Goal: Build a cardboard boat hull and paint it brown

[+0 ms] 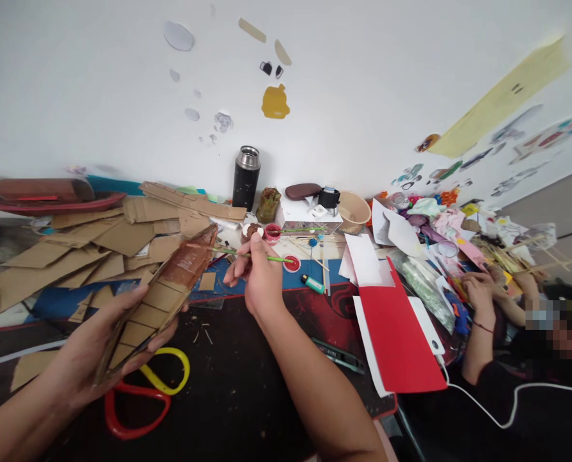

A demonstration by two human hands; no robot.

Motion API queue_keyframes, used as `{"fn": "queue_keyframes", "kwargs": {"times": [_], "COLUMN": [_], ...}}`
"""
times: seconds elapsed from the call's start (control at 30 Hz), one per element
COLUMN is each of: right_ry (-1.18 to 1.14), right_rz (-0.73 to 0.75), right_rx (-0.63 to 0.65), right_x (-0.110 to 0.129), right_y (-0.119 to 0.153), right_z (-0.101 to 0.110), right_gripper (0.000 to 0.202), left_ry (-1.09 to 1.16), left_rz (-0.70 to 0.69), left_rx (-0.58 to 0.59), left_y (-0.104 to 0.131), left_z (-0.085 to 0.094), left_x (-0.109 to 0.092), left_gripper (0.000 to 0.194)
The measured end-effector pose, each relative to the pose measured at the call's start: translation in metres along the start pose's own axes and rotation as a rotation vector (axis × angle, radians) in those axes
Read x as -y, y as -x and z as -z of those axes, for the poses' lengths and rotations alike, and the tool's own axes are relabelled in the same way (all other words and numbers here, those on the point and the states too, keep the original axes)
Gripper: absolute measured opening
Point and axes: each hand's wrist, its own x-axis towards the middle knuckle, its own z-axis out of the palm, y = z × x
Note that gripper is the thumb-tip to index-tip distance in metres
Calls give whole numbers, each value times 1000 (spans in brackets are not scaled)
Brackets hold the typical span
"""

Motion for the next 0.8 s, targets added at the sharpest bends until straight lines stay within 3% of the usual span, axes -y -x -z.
{"fn": "queue_keyframes", "kwargs": {"times": [0.27,0.47,0.67,0.8], "right_ry": [18,20,45,23], "right_rz": [-86,-31,-78,-40], "right_rx": [126,40,115,67], "right_x": [-8,-3,-9,-4], "right_y": [10,5,11,8], "right_z": [-3,-3,-2,-2], "right_gripper": [57,56,57,56], "left_ry": [-26,-14,-29,-13], "left_rz": [-9,-1,-22,-13], "left_rx": [-19,-9,-15,6], "left_y": [-1,-2,-1,1], "left_z": [0,-1,0,-2], "left_x": [2,0,0,-1], "left_gripper": [72,70,67,63]}}
